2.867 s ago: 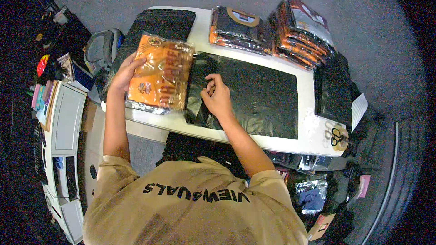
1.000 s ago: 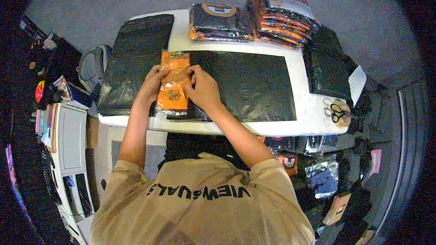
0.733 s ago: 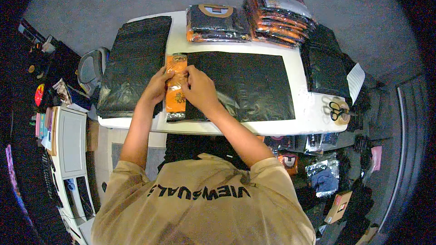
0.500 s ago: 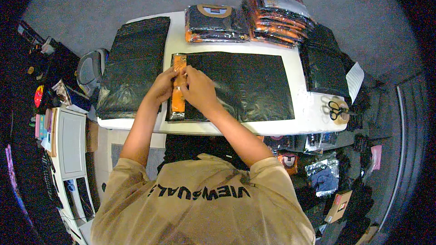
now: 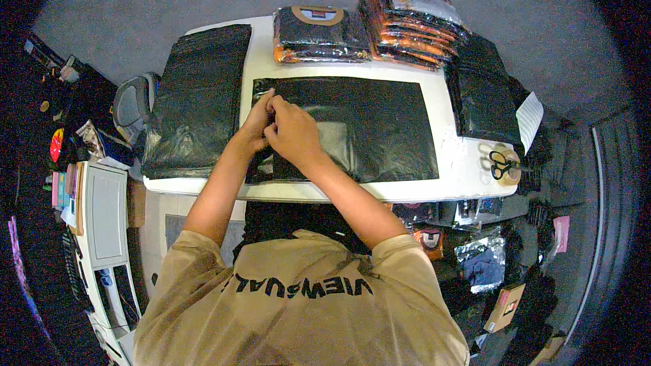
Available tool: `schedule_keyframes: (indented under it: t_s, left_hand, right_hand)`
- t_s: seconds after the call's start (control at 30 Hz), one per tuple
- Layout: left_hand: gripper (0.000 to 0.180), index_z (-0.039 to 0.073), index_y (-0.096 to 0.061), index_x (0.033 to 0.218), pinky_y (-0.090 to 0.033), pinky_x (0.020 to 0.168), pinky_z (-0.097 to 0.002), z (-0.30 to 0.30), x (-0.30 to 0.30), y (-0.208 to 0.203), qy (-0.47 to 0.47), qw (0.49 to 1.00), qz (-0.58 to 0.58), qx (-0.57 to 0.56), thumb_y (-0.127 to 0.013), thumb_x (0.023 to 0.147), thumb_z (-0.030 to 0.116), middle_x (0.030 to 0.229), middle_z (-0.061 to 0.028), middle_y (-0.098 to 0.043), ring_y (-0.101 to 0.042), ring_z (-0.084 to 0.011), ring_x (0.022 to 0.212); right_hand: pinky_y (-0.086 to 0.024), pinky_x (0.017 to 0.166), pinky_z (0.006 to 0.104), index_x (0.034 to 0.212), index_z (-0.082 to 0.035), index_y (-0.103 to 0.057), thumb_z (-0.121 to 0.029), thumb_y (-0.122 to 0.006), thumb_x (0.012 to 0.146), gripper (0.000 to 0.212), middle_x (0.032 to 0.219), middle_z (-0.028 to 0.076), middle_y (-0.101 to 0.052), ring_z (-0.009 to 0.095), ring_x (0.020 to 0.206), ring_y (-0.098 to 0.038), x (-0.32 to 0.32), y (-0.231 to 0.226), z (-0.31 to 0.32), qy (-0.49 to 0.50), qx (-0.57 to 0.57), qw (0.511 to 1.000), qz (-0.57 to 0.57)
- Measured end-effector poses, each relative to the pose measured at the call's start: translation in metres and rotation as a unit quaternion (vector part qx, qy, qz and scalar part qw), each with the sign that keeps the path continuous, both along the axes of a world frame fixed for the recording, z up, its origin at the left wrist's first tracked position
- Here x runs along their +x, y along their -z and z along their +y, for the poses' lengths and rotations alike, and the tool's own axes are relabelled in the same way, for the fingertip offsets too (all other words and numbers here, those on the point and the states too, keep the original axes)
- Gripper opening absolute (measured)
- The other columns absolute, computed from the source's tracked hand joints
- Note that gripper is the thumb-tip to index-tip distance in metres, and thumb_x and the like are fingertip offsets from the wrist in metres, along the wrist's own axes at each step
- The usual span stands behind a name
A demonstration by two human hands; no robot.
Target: Packing t-shirts into shipping bags at a table.
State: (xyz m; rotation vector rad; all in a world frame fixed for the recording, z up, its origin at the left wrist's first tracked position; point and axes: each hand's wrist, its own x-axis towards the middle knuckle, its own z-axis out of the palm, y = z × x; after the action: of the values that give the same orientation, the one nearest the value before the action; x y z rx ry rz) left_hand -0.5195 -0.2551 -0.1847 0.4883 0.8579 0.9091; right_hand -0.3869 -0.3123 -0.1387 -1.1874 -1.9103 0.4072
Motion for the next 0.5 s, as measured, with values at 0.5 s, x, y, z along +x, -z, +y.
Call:
schedule_keyframes:
  t_s: [0.5]
  left_hand:
    - [0.043, 0.001, -0.067, 0.110, -0.060, 0.060, -0.0321, -0.176, -0.059, -0.033, 0.013, 0.990, 0.137, 0.028, -0.053, 0.113, 0.042, 0.091, -0.0126, -0.074, -0.073, -0.0216, 0.070]
  right_hand:
    - [-0.057, 0.077, 0.0363, 0.103, -0.001, -0.070, -0.014, -0.080, 0.091, 0.021, 0.086, 0.012, -0.071, 0.024, 0.079, -0.069, 0.073, 0.010, 0.092, -0.032, -0.092, 0.994, 0.050]
